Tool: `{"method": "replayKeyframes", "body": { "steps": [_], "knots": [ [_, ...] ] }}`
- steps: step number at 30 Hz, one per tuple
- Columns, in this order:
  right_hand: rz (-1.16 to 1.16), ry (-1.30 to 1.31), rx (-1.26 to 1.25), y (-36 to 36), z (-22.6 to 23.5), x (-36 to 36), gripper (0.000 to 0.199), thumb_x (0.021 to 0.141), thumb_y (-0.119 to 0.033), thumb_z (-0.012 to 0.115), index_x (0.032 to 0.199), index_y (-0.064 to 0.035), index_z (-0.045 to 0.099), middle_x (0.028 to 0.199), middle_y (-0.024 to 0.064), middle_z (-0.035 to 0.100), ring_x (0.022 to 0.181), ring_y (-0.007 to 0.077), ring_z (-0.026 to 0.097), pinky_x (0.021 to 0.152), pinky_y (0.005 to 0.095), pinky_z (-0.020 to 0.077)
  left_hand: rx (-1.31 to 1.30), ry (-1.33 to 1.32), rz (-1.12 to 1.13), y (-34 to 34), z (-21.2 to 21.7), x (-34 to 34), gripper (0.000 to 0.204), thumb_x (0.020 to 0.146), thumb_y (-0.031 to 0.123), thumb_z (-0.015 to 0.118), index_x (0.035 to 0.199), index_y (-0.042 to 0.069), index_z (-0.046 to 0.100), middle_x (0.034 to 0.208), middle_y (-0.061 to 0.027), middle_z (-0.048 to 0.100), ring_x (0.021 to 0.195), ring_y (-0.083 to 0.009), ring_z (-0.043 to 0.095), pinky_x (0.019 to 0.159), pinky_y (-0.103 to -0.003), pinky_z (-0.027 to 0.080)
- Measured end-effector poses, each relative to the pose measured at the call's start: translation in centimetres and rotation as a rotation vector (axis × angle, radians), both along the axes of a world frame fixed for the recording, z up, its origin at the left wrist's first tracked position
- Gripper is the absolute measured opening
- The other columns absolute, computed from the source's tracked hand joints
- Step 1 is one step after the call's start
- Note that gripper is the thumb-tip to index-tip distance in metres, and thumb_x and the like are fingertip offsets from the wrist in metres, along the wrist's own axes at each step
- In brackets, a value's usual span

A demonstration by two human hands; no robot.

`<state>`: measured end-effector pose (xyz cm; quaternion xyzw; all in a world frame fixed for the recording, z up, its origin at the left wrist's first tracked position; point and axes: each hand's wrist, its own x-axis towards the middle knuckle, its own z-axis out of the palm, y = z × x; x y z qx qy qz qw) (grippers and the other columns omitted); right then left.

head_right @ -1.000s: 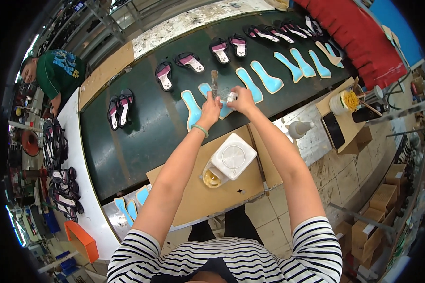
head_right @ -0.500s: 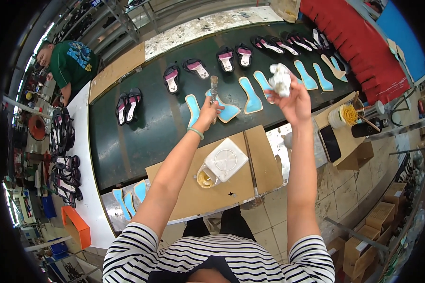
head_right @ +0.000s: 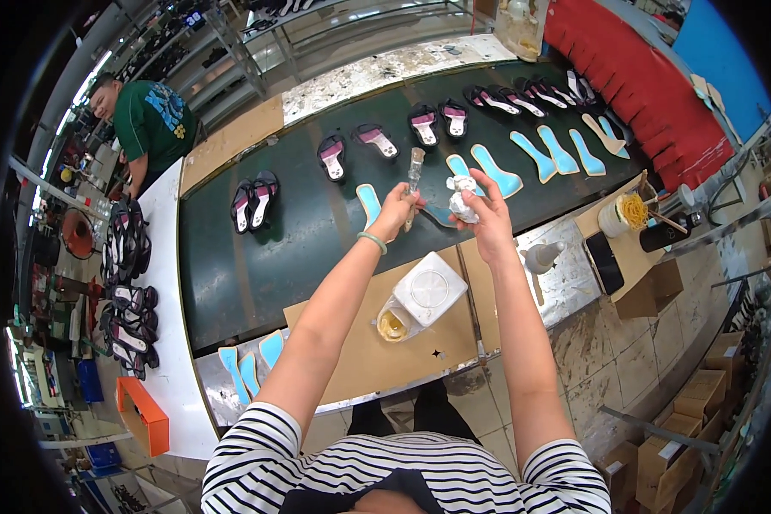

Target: Applying adhesive to shoe components and refilling the adhesive container.

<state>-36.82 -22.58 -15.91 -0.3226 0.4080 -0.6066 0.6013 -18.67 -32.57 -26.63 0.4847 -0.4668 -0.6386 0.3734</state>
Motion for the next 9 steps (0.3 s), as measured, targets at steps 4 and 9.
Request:
{"method": "replayKeyframes", "body": {
  "steps": [4, 9],
  "knots": [
    [-0.068, 0.079, 0.104, 1.7, -0.7, -1.6, 0.049, 0.089, -0.010, 0.059, 0.135, -0.0091, 0.041, 0.105, 0.0120, 0.063, 0.081, 0.0259, 0.067, 0.058, 0.0316, 0.0531, -0.057, 0.027, 0.054, -0.1, 1.7, 0.6, 0.015, 0.096, 0.019, 0.051, 0.103, 0.006, 0.050, 0.088, -0.0087, 0.063, 0.079, -0.0158, 0.061, 0.070, -0.028, 0.048],
    [0.018, 0.041, 0.077, 2.9, -3.0, -4.9, 0.060, 0.084, -0.012, 0.063, 0.137, -0.0038, 0.038, 0.117, 0.0158, 0.059, 0.092, 0.0339, 0.066, 0.069, 0.0391, 0.0570, -0.043, 0.190, -0.097, 1.5, 3.9, 3.9, 0.022, 0.095, 0.017, 0.053, 0.115, 0.009, 0.052, 0.093, -0.0098, 0.063, 0.077, -0.0174, 0.062, 0.069, -0.030, 0.051]
  ]
}}
